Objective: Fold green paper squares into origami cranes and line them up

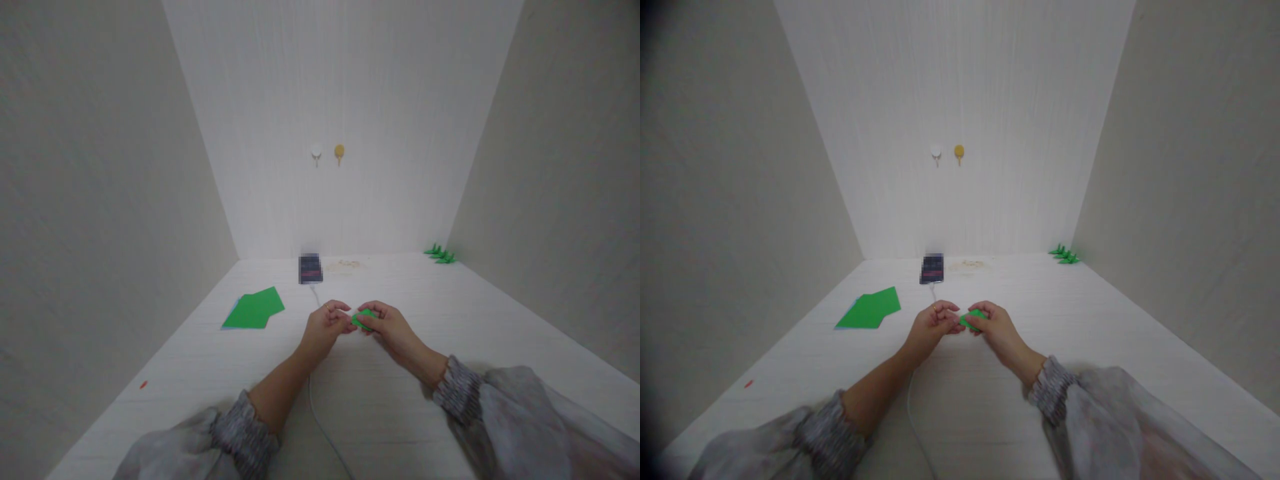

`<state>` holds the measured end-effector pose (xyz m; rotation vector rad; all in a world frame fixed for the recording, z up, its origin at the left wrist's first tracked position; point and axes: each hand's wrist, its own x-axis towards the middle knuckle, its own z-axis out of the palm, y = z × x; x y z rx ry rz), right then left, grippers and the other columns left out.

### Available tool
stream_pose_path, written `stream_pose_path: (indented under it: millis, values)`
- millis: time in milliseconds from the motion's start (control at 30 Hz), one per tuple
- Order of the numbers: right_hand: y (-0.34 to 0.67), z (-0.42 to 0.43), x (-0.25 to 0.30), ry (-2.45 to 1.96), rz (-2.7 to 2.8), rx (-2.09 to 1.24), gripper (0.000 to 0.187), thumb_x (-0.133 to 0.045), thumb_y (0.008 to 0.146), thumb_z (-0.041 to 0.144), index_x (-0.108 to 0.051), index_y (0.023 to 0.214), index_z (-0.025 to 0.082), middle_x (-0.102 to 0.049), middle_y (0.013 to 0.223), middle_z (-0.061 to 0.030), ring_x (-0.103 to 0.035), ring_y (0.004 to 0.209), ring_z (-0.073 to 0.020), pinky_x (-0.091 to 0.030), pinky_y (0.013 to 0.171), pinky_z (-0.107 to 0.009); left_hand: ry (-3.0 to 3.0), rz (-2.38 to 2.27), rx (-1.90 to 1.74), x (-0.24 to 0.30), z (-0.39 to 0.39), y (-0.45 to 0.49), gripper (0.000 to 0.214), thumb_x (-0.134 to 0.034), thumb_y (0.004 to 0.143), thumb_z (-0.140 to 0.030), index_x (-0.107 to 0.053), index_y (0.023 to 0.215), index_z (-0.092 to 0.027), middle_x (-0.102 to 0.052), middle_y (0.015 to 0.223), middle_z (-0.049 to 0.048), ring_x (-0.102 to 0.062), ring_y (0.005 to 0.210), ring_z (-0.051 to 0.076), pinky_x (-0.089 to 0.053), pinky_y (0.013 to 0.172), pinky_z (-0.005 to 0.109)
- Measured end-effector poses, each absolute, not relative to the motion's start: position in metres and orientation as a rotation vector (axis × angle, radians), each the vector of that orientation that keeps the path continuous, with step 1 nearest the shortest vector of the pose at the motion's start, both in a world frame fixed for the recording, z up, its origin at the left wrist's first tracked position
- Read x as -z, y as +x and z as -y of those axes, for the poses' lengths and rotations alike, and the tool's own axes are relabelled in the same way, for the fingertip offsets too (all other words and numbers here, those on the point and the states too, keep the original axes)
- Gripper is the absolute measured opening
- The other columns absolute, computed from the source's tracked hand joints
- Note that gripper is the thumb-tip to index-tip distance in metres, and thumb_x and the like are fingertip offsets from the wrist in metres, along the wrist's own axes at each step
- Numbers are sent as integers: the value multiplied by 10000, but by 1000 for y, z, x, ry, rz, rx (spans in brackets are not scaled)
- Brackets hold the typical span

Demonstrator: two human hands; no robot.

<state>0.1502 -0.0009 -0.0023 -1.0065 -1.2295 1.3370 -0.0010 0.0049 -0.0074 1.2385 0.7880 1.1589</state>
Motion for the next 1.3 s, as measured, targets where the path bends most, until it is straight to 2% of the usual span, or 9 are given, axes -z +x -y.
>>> stream_pose_path:
  millis: [167,300,467,667,933,1300]
  values:
    - [152,1,3,-984,1273,-1285,253,-665,583,257,-558,794,168,-582,620,7,-504,540,-110,-383,507,-236,1267,-819,-1141,5,-4,-1,329,-693,552,-204,-509,819,-150,-604,583,-23,-585,549,110,-453,590,241]
    - [153,2,2,-908,1333,-1272,298,-660,598,226,-579,881,188,-586,680,2,-505,578,-110,-389,527,-233,1327,-830,-1176,5,-4,-2,312,-668,587,-198,-502,848,-155,-597,604,-20,-589,576,115,-448,595,238]
    - [152,5,-5,-877,1378,-1227,166,-618,659,283,-613,771,161,-591,683,-13,-503,588,-108,-398,559,-245,1477,-877,-1258,4,-2,-1,262,-607,654,-196,-484,881,-161,-589,688,-1,-605,648,128,-454,621,239]
    - [152,5,-6,-929,1367,-1180,251,-614,671,333,-612,861,168,-598,661,-11,-513,574,-116,-408,563,-258,1613,-911,-1254,1,2,0,241,-575,689,-204,-474,906,-175,-599,729,9,-604,671,124,-449,622,221]
    - [154,3,-5,-949,1428,-1111,159,-627,650,317,-625,736,183,-590,645,-8,-499,578,-121,-399,559,-256,1479,-846,-1272,2,1,2,305,-627,652,-231,-466,905,-175,-604,726,7,-606,676,125,-466,646,237]
    - [154,5,-8,-928,1480,-1117,149,-605,662,317,-609,709,176,-572,608,0,-497,557,-116,-404,550,-254,1303,-740,-1229,-2,3,0,355,-678,600,-225,-486,891,-158,-615,700,2,-613,663,129,-477,672,268]
